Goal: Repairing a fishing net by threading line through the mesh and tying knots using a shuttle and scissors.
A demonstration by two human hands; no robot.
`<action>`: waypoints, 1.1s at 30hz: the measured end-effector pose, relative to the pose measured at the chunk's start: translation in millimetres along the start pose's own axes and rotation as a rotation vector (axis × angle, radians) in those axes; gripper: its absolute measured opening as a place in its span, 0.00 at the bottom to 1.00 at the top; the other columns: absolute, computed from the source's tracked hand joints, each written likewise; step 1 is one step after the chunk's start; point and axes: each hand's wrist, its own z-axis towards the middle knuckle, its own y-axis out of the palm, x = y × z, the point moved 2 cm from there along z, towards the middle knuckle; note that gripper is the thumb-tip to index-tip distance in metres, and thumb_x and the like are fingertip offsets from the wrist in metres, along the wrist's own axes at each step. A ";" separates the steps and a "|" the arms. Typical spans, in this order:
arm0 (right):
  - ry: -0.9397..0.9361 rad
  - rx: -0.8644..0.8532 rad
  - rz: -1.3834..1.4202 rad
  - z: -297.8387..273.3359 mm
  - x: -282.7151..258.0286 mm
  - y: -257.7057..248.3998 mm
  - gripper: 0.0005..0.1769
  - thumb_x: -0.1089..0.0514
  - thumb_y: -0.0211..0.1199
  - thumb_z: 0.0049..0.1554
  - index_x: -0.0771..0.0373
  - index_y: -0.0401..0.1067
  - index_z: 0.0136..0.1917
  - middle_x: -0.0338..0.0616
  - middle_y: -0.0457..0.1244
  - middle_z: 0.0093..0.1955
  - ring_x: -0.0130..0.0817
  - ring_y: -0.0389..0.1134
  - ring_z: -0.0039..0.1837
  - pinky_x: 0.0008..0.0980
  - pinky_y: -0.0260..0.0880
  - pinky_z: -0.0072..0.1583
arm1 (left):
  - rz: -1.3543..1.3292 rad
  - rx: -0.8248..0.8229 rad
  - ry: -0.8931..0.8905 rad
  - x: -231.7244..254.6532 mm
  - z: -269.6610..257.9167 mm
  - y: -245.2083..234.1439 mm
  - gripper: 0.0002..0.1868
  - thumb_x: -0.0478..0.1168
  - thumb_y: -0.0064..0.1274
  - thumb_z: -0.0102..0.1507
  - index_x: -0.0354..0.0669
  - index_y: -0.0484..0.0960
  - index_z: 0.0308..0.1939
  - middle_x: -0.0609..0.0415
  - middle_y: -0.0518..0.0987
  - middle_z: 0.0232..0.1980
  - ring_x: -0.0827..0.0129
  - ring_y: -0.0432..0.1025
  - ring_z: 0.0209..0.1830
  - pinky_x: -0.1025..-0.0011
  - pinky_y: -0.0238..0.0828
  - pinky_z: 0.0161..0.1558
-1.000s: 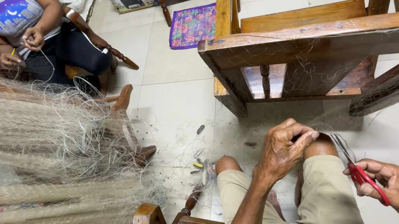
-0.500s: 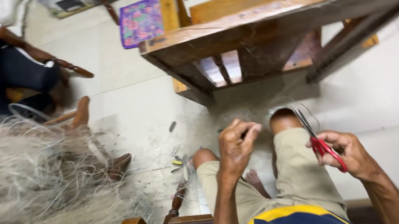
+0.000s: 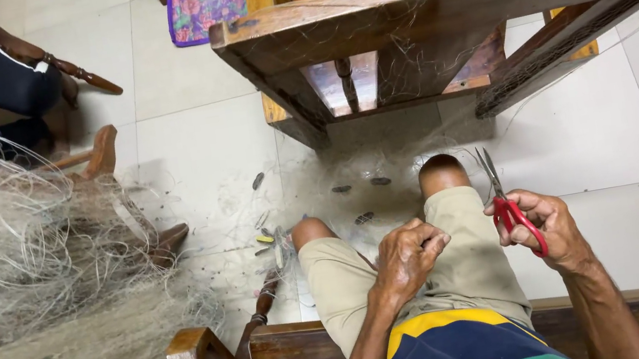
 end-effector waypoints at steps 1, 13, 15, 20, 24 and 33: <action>0.004 0.000 -0.003 -0.3 -4.4 3.5 0.30 0.44 0.74 0.46 0.70 0.75 0.51 0.51 0.68 0.26 0.27 0.66 0.30 0.24 0.65 0.36 | -0.004 -0.001 -0.002 -0.1 -3.1 1.4 0.05 0.42 0.59 0.64 0.47 0.86 0.36 0.46 0.76 0.31 0.45 0.75 0.34 0.55 0.73 0.37; -0.062 0.074 0.053 7.6 -24.3 21.8 0.25 0.47 0.75 0.45 0.69 0.75 0.47 0.49 0.67 0.25 0.27 0.65 0.30 0.24 0.65 0.35 | -0.030 -0.126 0.169 17.5 10.3 -14.1 0.22 0.35 0.57 0.60 0.42 0.83 0.59 0.43 0.83 0.54 0.45 0.77 0.54 0.54 0.76 0.53; -0.070 0.069 0.088 7.4 -21.3 21.5 0.27 0.45 0.77 0.44 0.70 0.76 0.45 0.50 0.68 0.24 0.28 0.65 0.29 0.24 0.64 0.35 | -0.062 0.040 0.149 18.2 22.9 -25.2 0.15 0.37 0.56 0.65 0.42 0.86 0.56 0.44 0.84 0.45 0.48 0.79 0.45 0.55 0.77 0.48; -0.068 0.109 0.045 9.9 -23.9 18.6 0.26 0.47 0.73 0.47 0.69 0.76 0.50 0.46 0.68 0.28 0.28 0.68 0.32 0.27 0.69 0.37 | 0.097 0.348 0.438 82.4 84.9 -68.9 0.08 0.36 0.55 0.67 0.42 0.86 0.48 0.52 0.80 0.37 0.65 0.75 0.33 0.70 0.75 0.33; -0.189 0.175 0.169 22.8 -27.2 25.6 0.28 0.44 0.72 0.49 0.72 0.74 0.48 0.51 0.66 0.25 0.30 0.67 0.31 0.25 0.65 0.35 | 0.658 0.546 0.845 157.5 140.9 -93.2 0.06 0.42 0.56 0.69 0.54 0.87 0.47 0.61 0.70 0.35 0.67 0.69 0.30 0.68 0.65 0.32; -0.241 0.159 0.200 38.2 -40.8 34.4 0.28 0.43 0.72 0.48 0.72 0.75 0.46 0.52 0.66 0.24 0.29 0.65 0.30 0.25 0.66 0.35 | 1.035 0.613 1.066 159.3 210.7 -70.4 0.04 0.44 0.57 0.67 0.54 0.79 0.40 0.59 0.66 0.33 0.65 0.66 0.27 0.67 0.59 0.28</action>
